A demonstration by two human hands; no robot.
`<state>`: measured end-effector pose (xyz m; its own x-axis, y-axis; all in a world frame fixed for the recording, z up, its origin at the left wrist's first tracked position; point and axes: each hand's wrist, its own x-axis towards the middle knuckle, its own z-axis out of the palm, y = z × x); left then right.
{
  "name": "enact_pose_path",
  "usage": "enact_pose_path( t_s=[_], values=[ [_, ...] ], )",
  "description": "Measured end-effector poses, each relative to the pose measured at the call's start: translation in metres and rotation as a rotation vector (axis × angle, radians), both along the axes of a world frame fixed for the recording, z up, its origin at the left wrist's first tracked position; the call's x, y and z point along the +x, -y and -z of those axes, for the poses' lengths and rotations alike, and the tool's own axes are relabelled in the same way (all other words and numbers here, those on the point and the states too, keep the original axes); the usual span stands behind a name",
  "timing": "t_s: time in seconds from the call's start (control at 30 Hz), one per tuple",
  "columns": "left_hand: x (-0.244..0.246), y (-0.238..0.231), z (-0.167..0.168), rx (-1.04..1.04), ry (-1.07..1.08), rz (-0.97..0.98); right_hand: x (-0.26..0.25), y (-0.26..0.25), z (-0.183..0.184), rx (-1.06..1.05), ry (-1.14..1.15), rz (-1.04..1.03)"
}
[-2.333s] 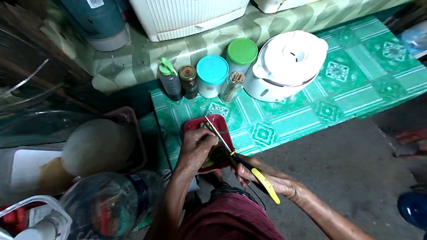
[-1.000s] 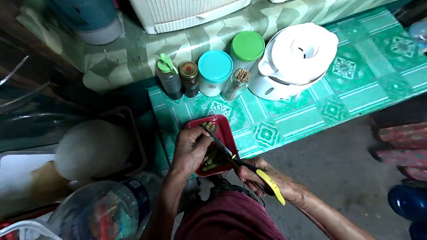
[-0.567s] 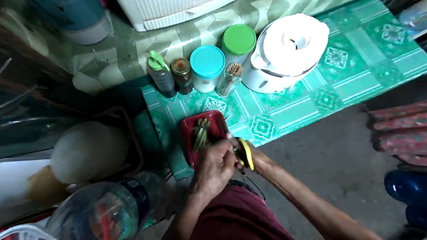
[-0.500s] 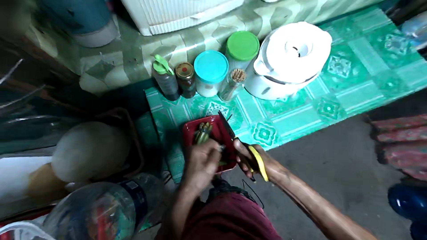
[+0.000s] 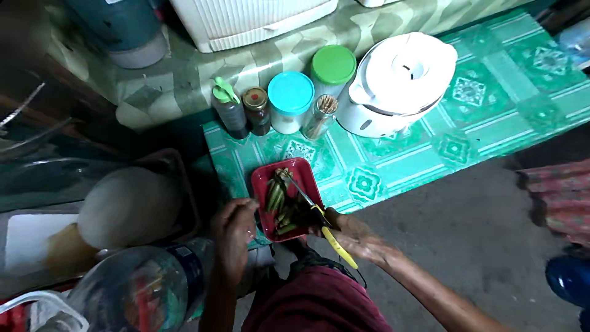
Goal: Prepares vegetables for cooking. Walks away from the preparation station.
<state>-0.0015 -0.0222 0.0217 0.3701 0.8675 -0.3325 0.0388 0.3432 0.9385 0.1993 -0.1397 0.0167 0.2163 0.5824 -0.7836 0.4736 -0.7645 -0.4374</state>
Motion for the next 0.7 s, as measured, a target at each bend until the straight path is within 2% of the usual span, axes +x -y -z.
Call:
enact_pose_path(
  t_s=[0.07,0.13,0.2,0.27,0.33,0.4,0.5,0.53,0.6,0.7],
  values=[
    [0.007,0.012,0.003,0.159,-0.005,0.229,-0.006,-0.004,-0.008,0.015,0.138,-0.057],
    [0.025,0.018,0.001,0.294,-0.063,0.365,-0.012,-0.004,-0.011,0.089,0.327,-0.133],
    [0.039,0.015,0.003,0.402,-0.200,0.409,-0.013,0.001,-0.005,0.189,0.491,-0.197],
    [0.043,0.010,0.011,0.359,-0.262,0.308,-0.007,0.007,-0.006,0.196,0.528,-0.209],
    [0.040,0.009,0.018,0.137,-0.212,0.075,0.004,0.011,-0.014,0.114,0.373,-0.136],
    [0.028,0.012,0.018,-0.087,-0.144,-0.111,0.017,0.020,-0.008,0.142,0.088,-0.032],
    [0.002,0.026,0.015,-0.196,-0.048,-0.145,0.017,0.020,-0.004,0.242,-0.498,0.126],
    [-0.005,0.032,0.013,-0.215,-0.021,-0.124,0.012,0.014,-0.006,0.247,-0.626,0.140],
    [-0.021,0.046,0.011,-0.187,-0.002,-0.087,-0.005,-0.005,-0.009,0.306,-0.711,0.153],
    [-0.045,0.067,0.014,-0.105,-0.094,-0.112,-0.045,-0.048,-0.007,0.333,-0.702,0.146]
  ],
)
